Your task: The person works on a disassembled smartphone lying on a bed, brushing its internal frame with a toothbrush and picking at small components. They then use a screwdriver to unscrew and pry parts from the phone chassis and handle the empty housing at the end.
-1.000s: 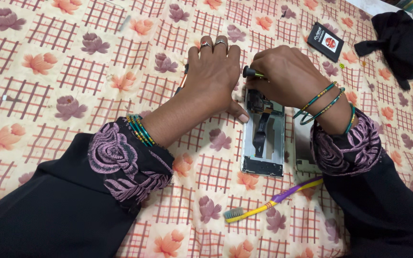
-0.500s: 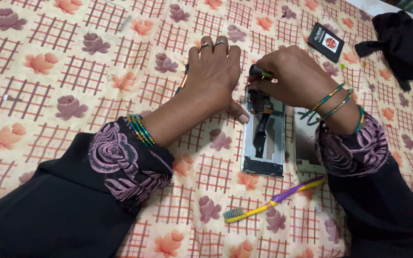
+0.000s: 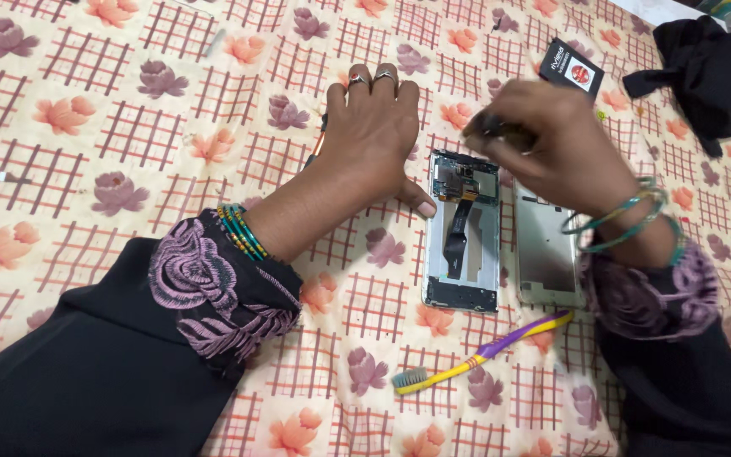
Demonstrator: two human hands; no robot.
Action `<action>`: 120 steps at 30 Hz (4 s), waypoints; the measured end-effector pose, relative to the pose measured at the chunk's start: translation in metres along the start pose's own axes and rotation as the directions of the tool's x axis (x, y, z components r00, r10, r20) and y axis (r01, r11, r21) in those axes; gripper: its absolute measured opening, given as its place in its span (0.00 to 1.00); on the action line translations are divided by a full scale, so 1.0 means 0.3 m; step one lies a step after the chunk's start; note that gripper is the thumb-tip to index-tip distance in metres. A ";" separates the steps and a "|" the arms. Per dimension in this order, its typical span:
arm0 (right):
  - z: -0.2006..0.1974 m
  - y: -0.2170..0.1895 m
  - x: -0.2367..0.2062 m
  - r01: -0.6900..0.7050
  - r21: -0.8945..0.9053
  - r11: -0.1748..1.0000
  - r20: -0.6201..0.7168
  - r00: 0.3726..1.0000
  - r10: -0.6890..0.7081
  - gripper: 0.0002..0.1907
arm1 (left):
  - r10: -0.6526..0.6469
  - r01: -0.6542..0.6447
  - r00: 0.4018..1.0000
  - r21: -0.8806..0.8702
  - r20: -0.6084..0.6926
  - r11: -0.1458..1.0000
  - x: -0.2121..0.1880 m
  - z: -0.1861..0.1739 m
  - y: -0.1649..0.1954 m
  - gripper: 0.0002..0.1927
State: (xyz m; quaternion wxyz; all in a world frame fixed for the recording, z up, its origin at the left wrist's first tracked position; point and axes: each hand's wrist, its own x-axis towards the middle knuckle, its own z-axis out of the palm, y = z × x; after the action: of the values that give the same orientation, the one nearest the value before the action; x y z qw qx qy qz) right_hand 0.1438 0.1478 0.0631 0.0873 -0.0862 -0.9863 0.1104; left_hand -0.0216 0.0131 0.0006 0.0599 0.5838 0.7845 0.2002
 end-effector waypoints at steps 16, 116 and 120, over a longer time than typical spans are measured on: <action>0.121 -0.045 0.183 -0.090 -0.365 0.927 0.297 0.932 0.207 0.08 | -0.020 0.019 1.000 0.020 0.021 1.000 0.003 0.004 -0.001 0.66; 0.122 -0.075 0.006 0.157 -0.232 0.960 0.083 0.986 -0.141 0.09 | -0.012 0.011 1.000 0.038 0.016 0.999 -0.004 0.026 -0.011 0.68; 0.121 -0.072 0.008 0.174 -0.229 0.958 0.082 0.984 -0.159 0.11 | -0.008 0.007 1.000 0.041 0.016 0.999 0.001 0.026 -0.011 0.68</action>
State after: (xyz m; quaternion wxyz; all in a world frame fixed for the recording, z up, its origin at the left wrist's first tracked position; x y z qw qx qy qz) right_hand 0.1313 0.1201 0.0337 0.0545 -0.0091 -0.9984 -0.0124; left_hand -0.0222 0.0145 -0.0078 0.0550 0.5836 0.7900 0.1794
